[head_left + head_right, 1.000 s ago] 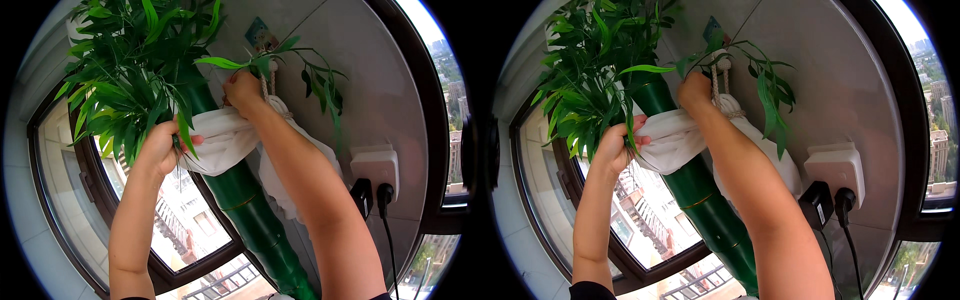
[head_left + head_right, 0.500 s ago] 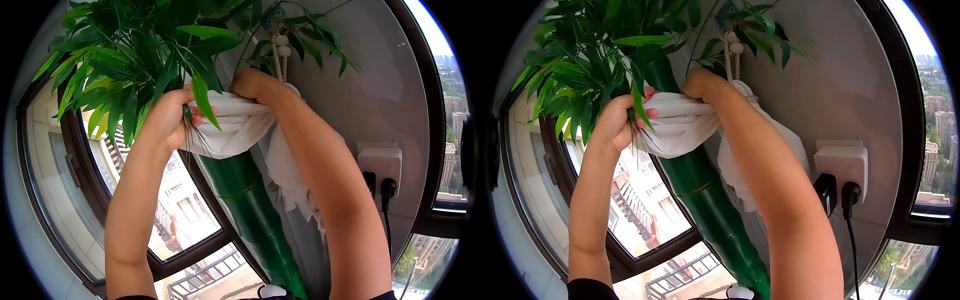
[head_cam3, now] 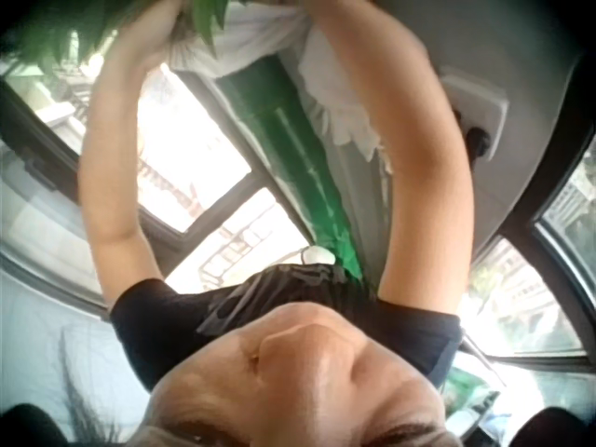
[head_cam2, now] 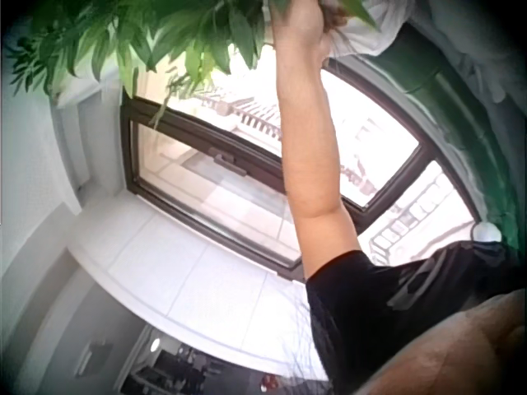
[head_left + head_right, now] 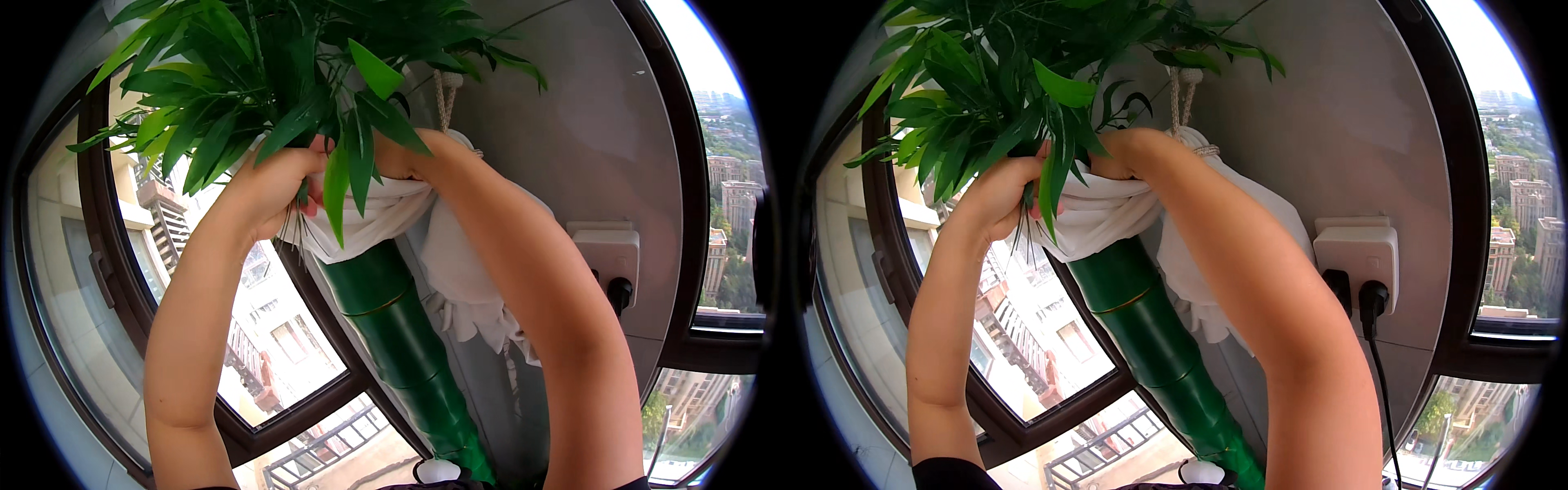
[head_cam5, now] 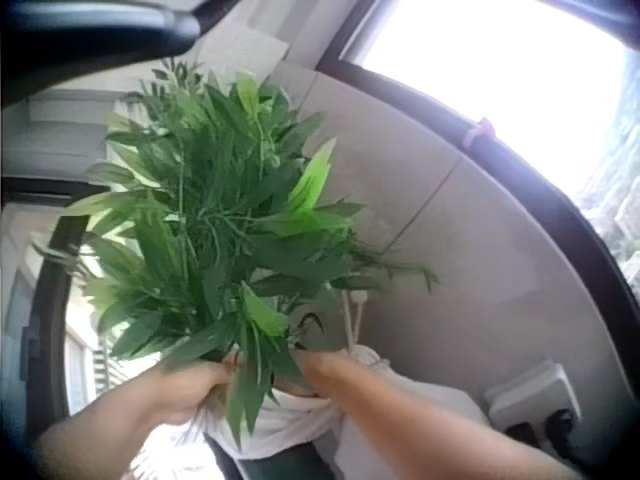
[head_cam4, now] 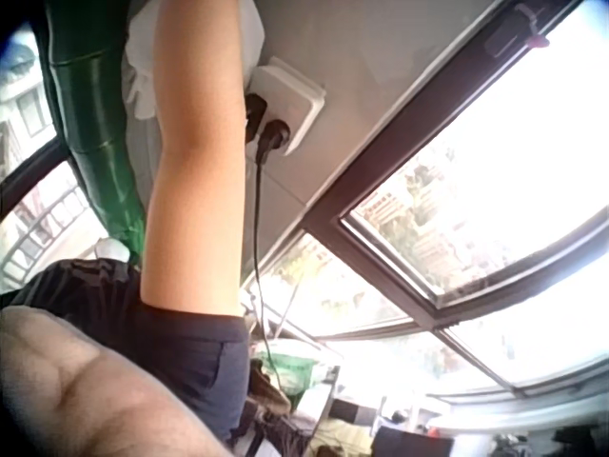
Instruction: The person assembles an artificial bamboo plant by hand near a window. They pick up artificial bamboo leaves from a container on the floor, insert the stems into pre-made holes along a green plastic pole, and arrange the foliage.
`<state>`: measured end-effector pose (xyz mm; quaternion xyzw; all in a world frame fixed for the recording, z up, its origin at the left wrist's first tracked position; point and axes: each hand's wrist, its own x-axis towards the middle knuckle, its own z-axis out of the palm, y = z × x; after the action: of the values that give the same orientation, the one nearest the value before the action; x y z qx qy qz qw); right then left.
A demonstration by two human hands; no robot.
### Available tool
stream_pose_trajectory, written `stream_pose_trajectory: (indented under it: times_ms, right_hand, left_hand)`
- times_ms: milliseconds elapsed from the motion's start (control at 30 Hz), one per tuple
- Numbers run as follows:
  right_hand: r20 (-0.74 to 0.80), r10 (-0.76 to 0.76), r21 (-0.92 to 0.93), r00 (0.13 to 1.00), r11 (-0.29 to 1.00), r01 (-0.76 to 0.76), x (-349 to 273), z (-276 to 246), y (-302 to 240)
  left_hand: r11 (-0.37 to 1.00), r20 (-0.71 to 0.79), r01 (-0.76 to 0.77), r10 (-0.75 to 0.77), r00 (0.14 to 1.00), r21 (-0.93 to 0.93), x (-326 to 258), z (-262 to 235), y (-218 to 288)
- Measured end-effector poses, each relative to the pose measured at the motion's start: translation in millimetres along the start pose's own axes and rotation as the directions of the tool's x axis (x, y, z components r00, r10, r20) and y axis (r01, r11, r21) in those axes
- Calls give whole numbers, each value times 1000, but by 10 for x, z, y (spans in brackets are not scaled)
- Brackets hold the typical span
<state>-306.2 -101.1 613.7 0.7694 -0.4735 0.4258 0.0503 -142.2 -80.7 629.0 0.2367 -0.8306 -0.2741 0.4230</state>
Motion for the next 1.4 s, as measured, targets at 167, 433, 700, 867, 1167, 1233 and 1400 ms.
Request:
stream_pose_trajectory:
  times_ms: [167, 433, 700, 867, 1167, 1233, 1400]
  right_hand:
    - [-28, -166, -213, 986, 964, 157, 114, 36, 136]
    - [-448, -175, -318, 877, 948, 27, 280, 145, 427]
    - [-533, 292, 595, 794, 797, 105, 161, 60, 207]
    - [-511, 260, 611, 820, 781, 133, 86, 51, 131]
    - [-309, 189, 496, 932, 868, -12, 17, 6, 150]
    - [-286, 223, 469, 932, 881, -67, 18, -18, 128]
    - [-441, 178, 273, 880, 960, -57, 92, 31, 193]
  left_hand:
    - [997, 9, 17, -18, 1000, 76, -25, -6, -17]
    - [999, -7, 31, -31, 999, -23, -30, 1, -49]
    - [999, -53, 28, -27, 998, 30, -67, -110, -123]
    - [1000, 5, 11, -11, 1000, -12, 0, -184, -168]
    - [1000, 0, -5, 5, 1000, -23, 22, -118, -186]
    - [999, 19, -16, 17, 1000, -35, 23, -120, -174]
    - [998, 23, -25, 26, 999, -66, 18, -172, -197]
